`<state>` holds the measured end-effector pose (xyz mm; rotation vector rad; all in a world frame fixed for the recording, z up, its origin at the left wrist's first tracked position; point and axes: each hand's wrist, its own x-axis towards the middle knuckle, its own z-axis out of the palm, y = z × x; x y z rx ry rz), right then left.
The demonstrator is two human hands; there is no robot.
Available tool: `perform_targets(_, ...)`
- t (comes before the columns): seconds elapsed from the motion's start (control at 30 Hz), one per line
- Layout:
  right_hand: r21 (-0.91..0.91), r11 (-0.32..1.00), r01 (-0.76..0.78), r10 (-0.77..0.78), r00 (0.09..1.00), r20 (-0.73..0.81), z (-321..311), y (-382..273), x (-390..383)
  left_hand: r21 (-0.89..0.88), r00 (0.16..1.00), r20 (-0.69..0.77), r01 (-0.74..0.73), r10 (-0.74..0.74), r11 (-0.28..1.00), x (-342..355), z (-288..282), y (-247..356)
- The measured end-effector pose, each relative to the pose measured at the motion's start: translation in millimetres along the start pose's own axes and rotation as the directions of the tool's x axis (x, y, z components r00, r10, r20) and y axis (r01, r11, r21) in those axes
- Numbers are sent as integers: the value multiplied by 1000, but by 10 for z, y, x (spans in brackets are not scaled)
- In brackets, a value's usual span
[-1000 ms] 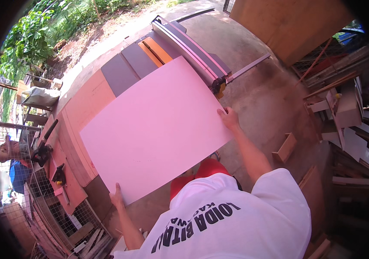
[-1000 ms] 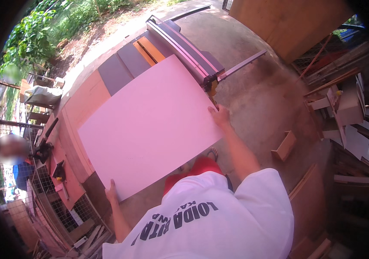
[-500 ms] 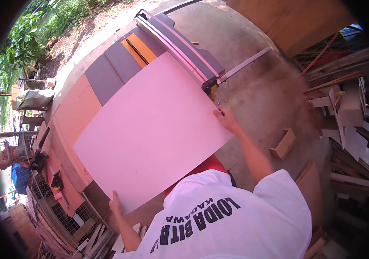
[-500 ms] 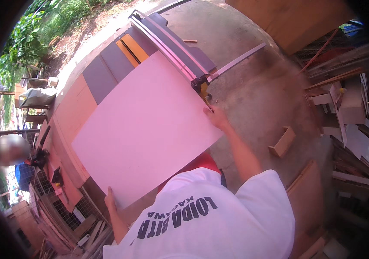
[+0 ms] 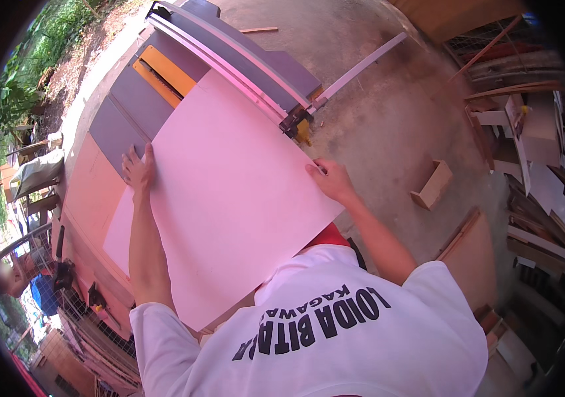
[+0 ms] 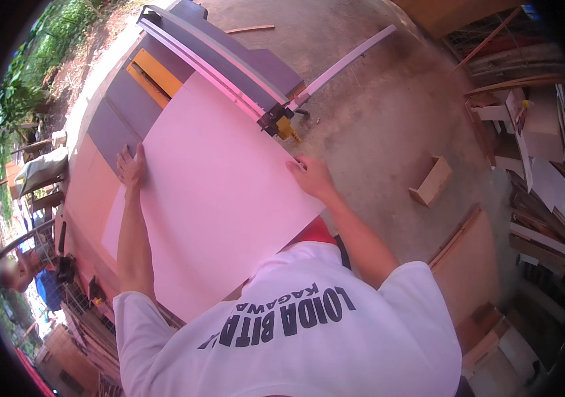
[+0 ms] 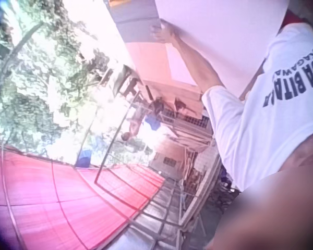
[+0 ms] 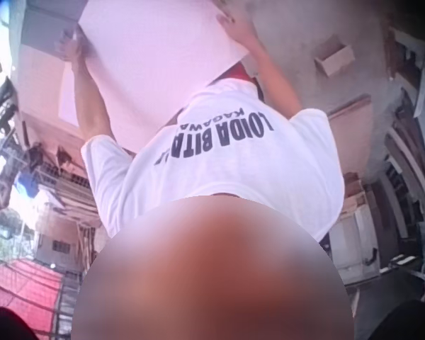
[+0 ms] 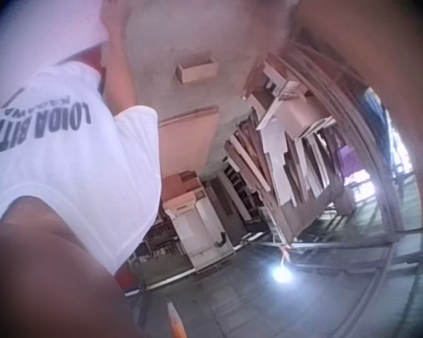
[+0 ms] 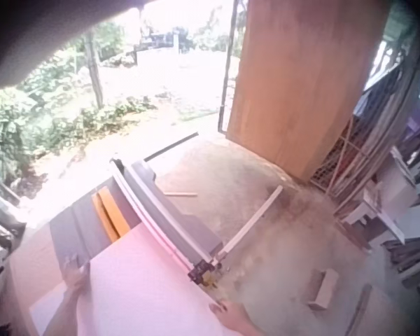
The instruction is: The person measures a pink board with a tape measure and marks it with a pencil. They then use a metal square to draw straight lines and adjust the table saw fence before positioning the board for cutting.
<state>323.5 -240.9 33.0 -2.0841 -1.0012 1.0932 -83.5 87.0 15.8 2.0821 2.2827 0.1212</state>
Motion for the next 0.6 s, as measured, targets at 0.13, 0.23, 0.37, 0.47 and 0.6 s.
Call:
perform_targets(0.13, 284, 908, -309, 186, 902, 389, -219, 291, 240, -30, 987, -156, -30, 25, 999, 55, 341, 41)
perform_targets(0.23, 462, 677, -573, 218, 756, 618, -381, 352, 656, -73, 994, -25, -108, 107, 991, 119, 258, 102)
perform_targets(0.37, 483, 637, -601, 109, 691, 715, -258, 306, 1379, -60, 980, 32, -193, 195, 979, 163, 114, 62)
perform_targets(0.47, 350, 660, -665, 151, 573, 806, 58, 897, 1894, -97, 975, 1, -222, 224, 970, 159, 80, 118)
perform_targets(0.6, 376, 354, -856, 174, 455, 873, 202, 1372, 1974, -127, 982, 30, -184, 189, 975, 181, 54, 173)
